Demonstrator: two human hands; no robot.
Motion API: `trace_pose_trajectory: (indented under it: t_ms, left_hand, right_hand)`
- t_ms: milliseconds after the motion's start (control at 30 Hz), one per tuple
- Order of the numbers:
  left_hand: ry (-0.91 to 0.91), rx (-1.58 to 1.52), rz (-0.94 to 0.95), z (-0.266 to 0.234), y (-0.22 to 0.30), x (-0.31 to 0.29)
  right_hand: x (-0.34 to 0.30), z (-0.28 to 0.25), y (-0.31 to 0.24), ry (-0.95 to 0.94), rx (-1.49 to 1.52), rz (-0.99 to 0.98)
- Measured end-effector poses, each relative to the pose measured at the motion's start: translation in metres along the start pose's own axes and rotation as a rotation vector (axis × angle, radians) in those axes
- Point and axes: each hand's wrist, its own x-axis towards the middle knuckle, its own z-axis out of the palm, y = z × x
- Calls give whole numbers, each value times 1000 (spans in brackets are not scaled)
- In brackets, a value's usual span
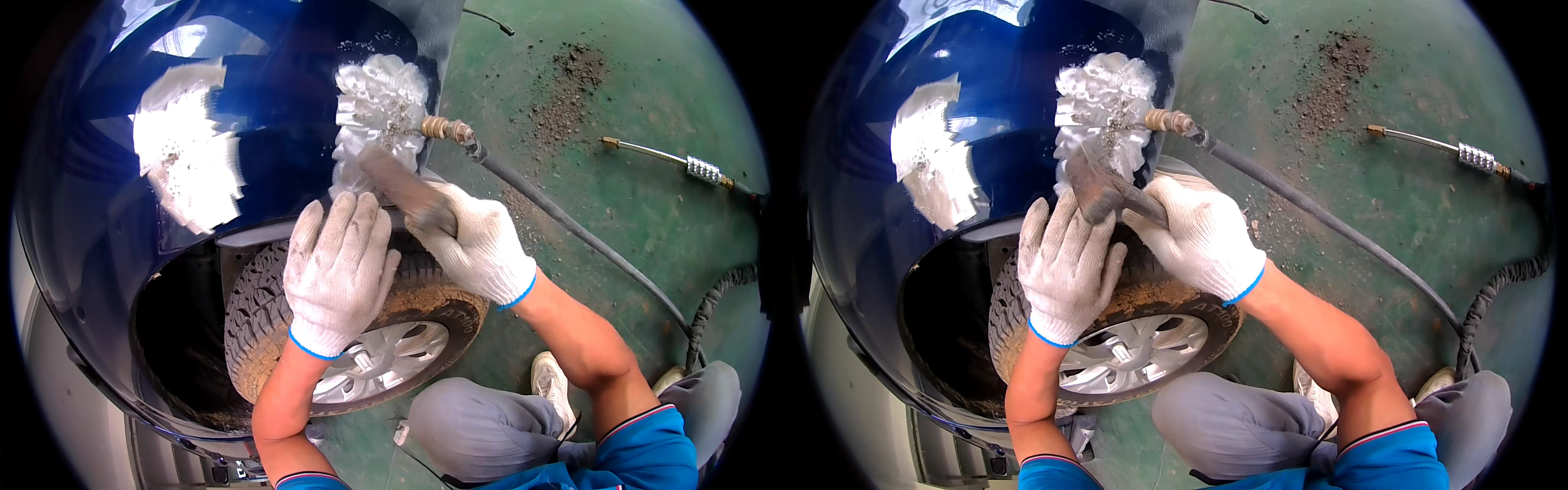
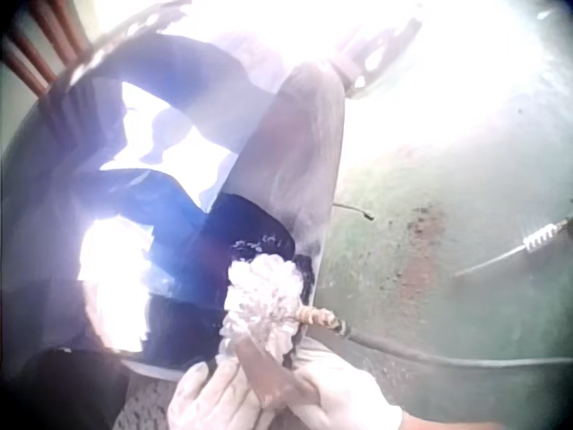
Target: The person uses a pneumatic hammer to repeatedly strike a white filler patch on the rear quarter panel of a blue car. They then switch to a manual hammer to continue tapping the same area. Finally, they wipe the panel with a cloth and inspect the surface.
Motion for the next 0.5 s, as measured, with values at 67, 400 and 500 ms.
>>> trace_pose_trajectory:
  t_ms: [67, 400, 500]
  left_hand:
    - [23, 42, 35, 3, -2, 2]
    - [-15, 13, -7, -3, 3, 4]
    - [7, 16, 7, -4, 1, 4]
  right_hand:
    - [7, 2, 4, 24, -2, -49]
    - [27, -6, -11, -83, -133, 77]
    - [19, -4, -8, 23, -44, -2]
